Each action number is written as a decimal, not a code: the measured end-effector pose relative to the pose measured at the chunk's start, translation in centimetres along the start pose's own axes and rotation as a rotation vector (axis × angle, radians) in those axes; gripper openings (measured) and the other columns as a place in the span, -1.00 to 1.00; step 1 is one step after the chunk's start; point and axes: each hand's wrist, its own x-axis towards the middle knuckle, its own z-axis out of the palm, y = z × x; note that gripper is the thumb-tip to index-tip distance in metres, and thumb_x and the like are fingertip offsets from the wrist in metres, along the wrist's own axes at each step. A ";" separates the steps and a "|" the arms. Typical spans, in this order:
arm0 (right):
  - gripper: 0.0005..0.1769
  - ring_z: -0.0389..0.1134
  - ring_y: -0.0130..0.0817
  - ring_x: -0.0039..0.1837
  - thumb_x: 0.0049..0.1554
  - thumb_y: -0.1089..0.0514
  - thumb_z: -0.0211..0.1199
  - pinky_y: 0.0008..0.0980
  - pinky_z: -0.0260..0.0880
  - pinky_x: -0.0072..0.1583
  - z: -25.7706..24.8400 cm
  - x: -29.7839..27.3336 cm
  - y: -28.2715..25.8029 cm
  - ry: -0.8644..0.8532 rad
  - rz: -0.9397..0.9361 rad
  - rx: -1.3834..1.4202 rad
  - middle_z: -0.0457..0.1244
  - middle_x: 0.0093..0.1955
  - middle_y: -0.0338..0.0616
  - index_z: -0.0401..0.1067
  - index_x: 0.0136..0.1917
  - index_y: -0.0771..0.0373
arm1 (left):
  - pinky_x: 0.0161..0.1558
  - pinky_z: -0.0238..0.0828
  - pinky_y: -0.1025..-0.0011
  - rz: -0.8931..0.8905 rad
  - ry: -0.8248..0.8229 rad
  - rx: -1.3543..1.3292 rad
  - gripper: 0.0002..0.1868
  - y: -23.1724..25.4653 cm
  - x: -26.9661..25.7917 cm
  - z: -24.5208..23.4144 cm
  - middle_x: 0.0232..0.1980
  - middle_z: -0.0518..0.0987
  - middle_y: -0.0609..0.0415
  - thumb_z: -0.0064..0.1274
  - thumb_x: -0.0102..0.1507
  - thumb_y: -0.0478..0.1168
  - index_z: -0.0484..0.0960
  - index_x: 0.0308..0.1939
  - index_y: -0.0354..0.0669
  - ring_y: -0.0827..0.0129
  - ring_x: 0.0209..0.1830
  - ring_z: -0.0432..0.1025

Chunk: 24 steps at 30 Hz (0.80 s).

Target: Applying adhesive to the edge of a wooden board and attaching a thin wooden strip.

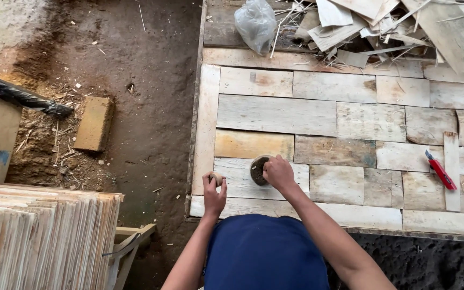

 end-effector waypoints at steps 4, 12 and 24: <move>-0.85 0.34 -0.12 -0.04 0.02 0.03 0.35 -0.17 0.43 0.00 -0.3 0.0 0.6 -0.013 -0.014 0.076 0.33 -0.25 -0.11 0.64 -0.26 0.10 | 0.21 0.42 0.13 -0.002 0.008 -0.009 -0.92 -0.2 0.0 0.5 0.10 0.39 -0.07 0.11 0.30 -0.31 0.64 -0.25 -0.27 0.00 0.00 0.52; -0.83 0.39 -0.10 0.03 0.10 0.02 0.30 -0.14 0.48 0.08 -3.2 0.4 0.0 -0.062 -0.011 0.280 0.36 -0.15 -0.12 0.60 -0.13 0.11 | 0.22 0.41 0.12 -0.018 0.014 -0.006 -0.93 -0.8 0.1 1.0 0.10 0.40 -0.07 0.12 0.29 -0.31 0.64 -0.25 -0.26 -0.01 0.02 0.52; -0.83 0.38 -0.29 0.04 0.08 -0.05 0.36 -0.32 0.50 0.08 -3.1 1.5 -2.2 -0.036 -0.092 0.172 0.36 -0.08 -0.28 0.61 -0.10 0.00 | 0.23 0.40 0.15 -0.025 0.031 0.019 -0.94 -0.9 0.3 0.8 0.09 0.41 -0.06 0.13 0.28 -0.31 0.64 -0.24 -0.25 -0.01 0.04 0.52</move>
